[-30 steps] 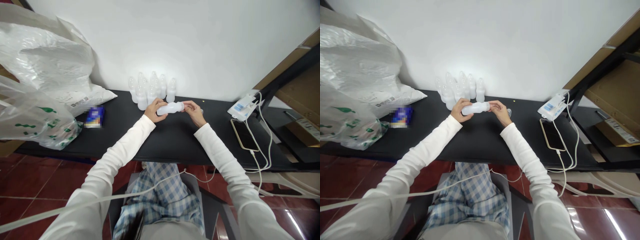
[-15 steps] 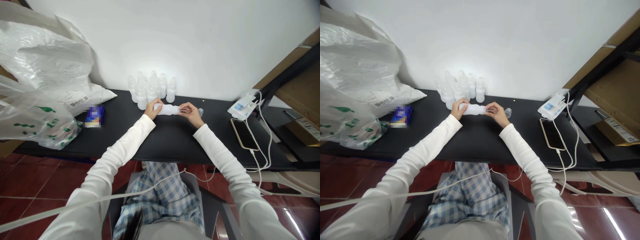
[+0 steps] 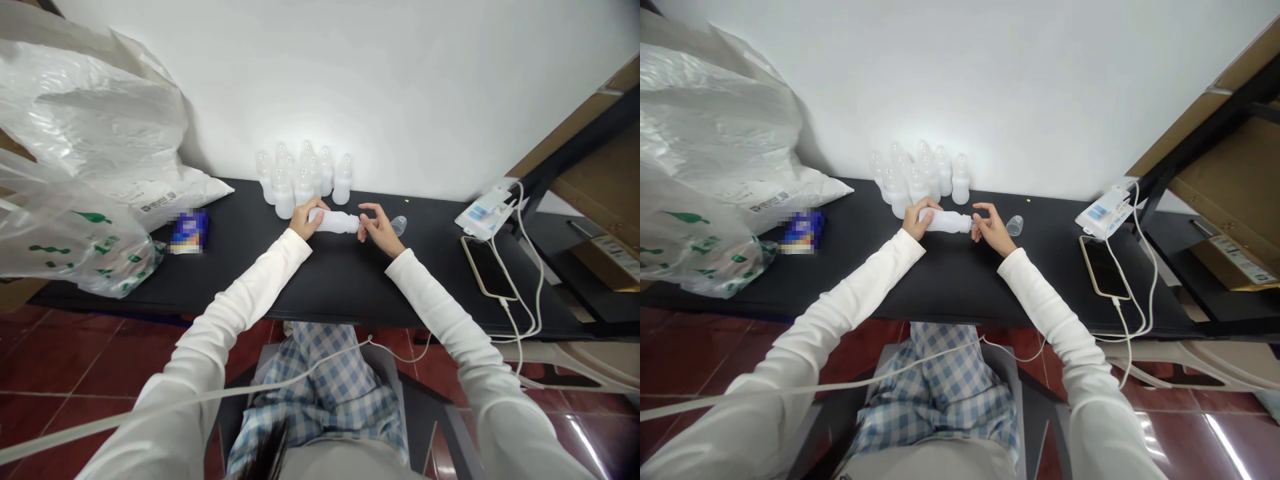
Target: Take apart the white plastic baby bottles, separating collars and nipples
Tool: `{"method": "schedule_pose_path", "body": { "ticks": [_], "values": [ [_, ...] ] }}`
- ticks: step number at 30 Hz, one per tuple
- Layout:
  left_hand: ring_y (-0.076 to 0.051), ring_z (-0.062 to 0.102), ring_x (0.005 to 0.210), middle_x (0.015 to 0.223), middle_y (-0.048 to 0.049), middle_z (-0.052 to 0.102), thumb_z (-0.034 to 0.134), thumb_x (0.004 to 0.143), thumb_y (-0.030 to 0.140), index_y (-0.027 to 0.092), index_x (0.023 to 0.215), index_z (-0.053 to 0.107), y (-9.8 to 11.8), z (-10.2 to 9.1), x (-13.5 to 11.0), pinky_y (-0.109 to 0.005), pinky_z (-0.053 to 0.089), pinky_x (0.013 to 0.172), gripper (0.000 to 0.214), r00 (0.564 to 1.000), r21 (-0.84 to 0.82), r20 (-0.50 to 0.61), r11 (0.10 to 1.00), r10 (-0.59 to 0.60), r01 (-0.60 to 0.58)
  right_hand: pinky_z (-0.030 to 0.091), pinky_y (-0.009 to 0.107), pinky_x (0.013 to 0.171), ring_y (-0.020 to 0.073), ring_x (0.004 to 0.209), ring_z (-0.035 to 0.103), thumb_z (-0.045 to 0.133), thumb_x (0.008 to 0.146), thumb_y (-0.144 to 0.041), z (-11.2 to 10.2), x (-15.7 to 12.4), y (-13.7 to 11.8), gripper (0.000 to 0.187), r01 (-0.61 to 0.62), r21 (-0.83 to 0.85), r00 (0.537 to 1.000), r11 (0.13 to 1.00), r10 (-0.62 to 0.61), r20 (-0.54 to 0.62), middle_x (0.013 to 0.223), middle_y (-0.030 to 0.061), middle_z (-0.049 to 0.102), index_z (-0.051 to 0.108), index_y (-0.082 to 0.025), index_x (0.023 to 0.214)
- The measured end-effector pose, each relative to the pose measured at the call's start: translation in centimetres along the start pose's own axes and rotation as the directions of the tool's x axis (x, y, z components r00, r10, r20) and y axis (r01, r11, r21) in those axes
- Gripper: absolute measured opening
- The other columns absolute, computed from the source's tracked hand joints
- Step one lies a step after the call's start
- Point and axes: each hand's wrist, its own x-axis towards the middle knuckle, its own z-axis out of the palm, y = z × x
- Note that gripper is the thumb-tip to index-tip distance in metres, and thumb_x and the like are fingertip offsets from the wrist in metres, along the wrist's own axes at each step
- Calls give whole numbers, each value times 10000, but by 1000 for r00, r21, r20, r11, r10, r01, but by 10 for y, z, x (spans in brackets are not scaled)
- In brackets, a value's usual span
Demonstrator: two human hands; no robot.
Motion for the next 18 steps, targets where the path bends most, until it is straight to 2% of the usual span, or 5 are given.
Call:
{"method": "schedule_pose_path", "body": {
  "ticks": [3, 7, 10, 14, 18],
  "values": [
    [-213, 672, 804, 864, -72, 715, 364, 914, 715, 194, 893, 660, -1, 0, 0, -352, 530, 747, 600, 1000, 27, 8, 999, -17, 17, 486, 268, 563, 129, 520, 574, 470, 913, -704, -1, -1, 1, 573, 40, -130, 999, 991, -37, 27, 593, -71, 622, 439, -265, 1280],
    [-206, 660, 793, 847, -60, 706, 346, 908, 740, 198, 892, 654, -4, 0, 1, -337, 522, 724, 624, 999, 41, -28, 998, -45, 46, 496, 310, 738, 170, 845, 627, 700, 804, -628, -6, -1, -1, 670, 255, -418, 966, 872, -249, 70, 1002, 31, 671, 508, -245, 1318],
    [-202, 656, 773, 840, -60, 702, 343, 914, 734, 198, 889, 655, -4, 0, 1, -335, 524, 711, 621, 999, 27, -33, 999, -42, 43, 481, 320, 759, 186, 904, 594, 718, 800, -606, -8, -1, -4, 582, 318, -509, 943, 800, -320, 85, 1084, 57, 640, 598, -235, 1233],
    [-202, 679, 805, 881, -70, 716, 356, 934, 697, 190, 923, 669, -3, 0, -1, -333, 545, 748, 596, 1000, 30, 5, 999, -13, 13, 460, 315, 750, 170, 824, 559, 618, 825, -708, -7, -3, -9, 546, 264, -469, 964, 843, -252, 90, 939, 28, 625, 646, -219, 1066],
    [-226, 698, 959, 1041, -94, 720, 516, 896, 657, 183, 1093, 668, -4, 4, -4, -367, 576, 864, 536, 989, 114, 92, 985, 117, -127, 402, 308, 704, 144, 691, 499, 455, 879, -769, -12, -5, -16, 590, 91, -384, 995, 919, -72, 65, 701, -18, 536, 565, -209, 733]
  ]
}}
